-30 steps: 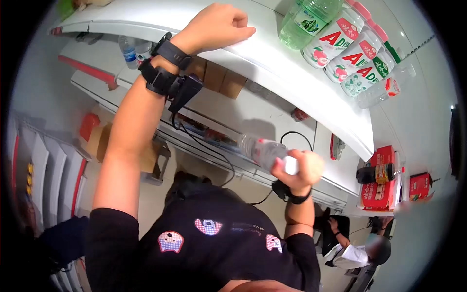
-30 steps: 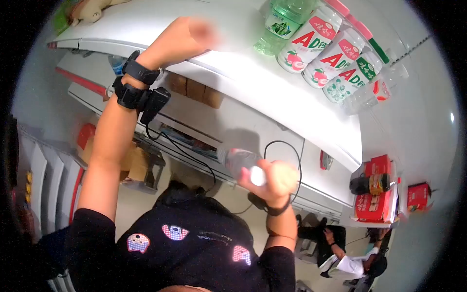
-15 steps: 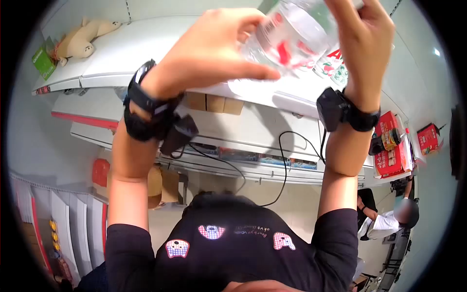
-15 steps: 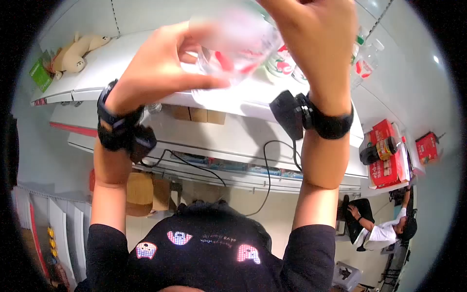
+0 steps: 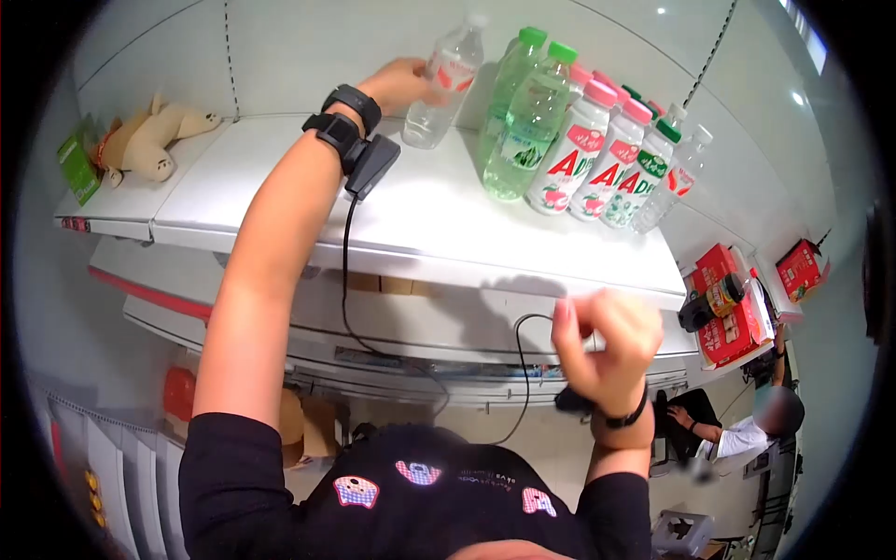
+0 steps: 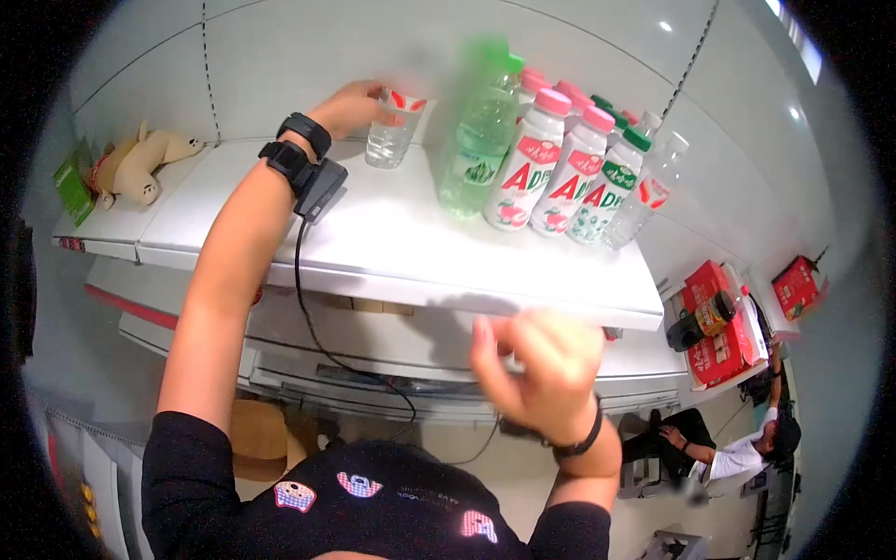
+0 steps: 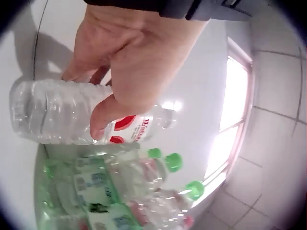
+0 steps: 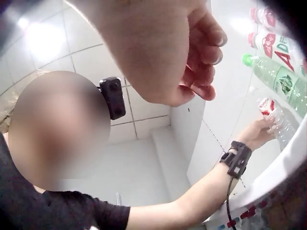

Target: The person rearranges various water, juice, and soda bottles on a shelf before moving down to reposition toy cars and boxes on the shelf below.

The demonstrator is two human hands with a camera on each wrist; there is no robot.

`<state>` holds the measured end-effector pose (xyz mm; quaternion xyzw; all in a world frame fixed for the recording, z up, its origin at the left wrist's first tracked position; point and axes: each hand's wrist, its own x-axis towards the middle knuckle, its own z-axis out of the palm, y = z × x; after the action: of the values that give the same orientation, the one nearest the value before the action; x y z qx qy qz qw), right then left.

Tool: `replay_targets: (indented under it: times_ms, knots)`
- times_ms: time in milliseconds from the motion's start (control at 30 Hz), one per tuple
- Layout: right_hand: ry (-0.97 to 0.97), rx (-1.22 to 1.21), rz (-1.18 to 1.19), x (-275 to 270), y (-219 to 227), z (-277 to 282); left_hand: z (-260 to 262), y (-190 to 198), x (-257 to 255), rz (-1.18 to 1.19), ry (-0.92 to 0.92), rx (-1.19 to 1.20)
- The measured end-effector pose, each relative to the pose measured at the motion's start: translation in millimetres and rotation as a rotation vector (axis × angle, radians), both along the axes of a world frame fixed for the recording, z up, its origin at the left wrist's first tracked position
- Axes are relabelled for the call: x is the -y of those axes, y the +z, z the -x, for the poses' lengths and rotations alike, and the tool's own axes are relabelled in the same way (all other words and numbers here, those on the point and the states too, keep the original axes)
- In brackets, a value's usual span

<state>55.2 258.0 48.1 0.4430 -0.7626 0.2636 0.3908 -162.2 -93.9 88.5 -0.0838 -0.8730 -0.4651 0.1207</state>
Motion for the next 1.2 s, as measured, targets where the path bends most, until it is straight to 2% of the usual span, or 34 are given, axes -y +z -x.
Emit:
replay_targets:
  times_ms: [33, 100, 167, 233, 300, 333, 433, 500, 633, 700, 733, 767, 800, 833, 867, 900, 933, 1000, 1033, 1200]
  knots:
    - [0.023, 0.016, -0.007, -7.5, -7.4, -3.2, 14.0, -4.4, 1.3, -0.004, -0.004, -0.012]
    - [0.046, 0.015, -0.038, -20.1, -23.1, -0.1, 34.9, -9.3, 4.7, -0.203, -0.147, 0.019]
    - [0.128, 0.03, -0.053, -27.6, -41.3, 13.7, 47.7, -10.7, 7.7, -0.173, -0.17, 0.021]
    - [0.186, 0.041, -0.13, -35.4, -62.1, 25.7, 49.4, -15.3, 4.2, -0.145, -0.186, 0.029]
    - [0.227, 0.101, -0.168, -36.0, -85.6, 30.9, 40.1, -23.2, -3.6, -0.263, -0.288, -0.107]
    - [0.265, 0.153, -0.205, -34.3, -96.6, 33.1, 40.0, -23.4, -5.1, -0.263, -0.285, -0.097]
    - [0.236, 0.131, -0.293, -22.0, -123.1, 36.1, 48.2, -39.5, -12.3, -0.381, -0.296, -0.125]
    - [0.203, 0.102, -0.343, -16.6, -139.5, 41.9, 55.5, -48.0, -14.0, -0.551, -0.379, -0.127]
    - [0.167, 0.22, -0.372, -5.9, -148.6, 49.7, 44.9, -47.1, -19.1, -0.588, -0.364, -0.114]
    - [0.155, 0.304, -0.387, 1.4, -162.6, 63.8, 46.7, -45.7, -13.9, -0.449, -0.342, -0.156]
    - [0.127, 0.381, -0.37, 4.1, -172.6, 73.1, 49.3, -42.9, -7.9, -0.469, -0.317, -0.156]
    - [0.11, 0.518, -0.382, 6.1, -180.3, 80.9, 56.5, -40.0, 1.3, -0.234, -0.23, -0.162]
    - [0.125, 0.526, -0.397, 4.6, -196.1, 94.0, 58.6, -38.8, 6.5, 0.007, -0.147, -0.157]
    - [0.032, 0.58, -0.427, -0.3, -214.9, 109.8, 51.3, -37.3, 5.7, -0.002, -0.134, -0.145]
    - [-0.065, 0.628, -0.456, -2.5, -222.2, 120.8, 41.7, -33.4, 3.0, 0.096, -0.075, -0.16]
    - [-0.06, 0.655, -0.338, 1.8, -217.9, 129.1, 37.7, -32.7, 1.8, 0.195, -0.019, -0.176]
    - [-0.059, 0.679, -0.219, 3.0, -213.5, 136.1, 37.3, -35.5, 1.7, 0.185, -0.012, -0.171]
    - [-0.072, 0.376, -0.198, -40.0, -263.8, 192.1, 41.2, -43.9, 1.7, 0.122, -0.032, -0.119]
    - [-0.107, 0.276, -0.174, -50.6, -272.2, 211.5, 56.1, -50.5, 5.4, 0.121, -0.05, -0.155]
    - [-0.265, 0.091, -0.077, -47.9, -251.7, 247.4, 49.7, -42.4, 2.6, 0.11, -0.08, -0.018]
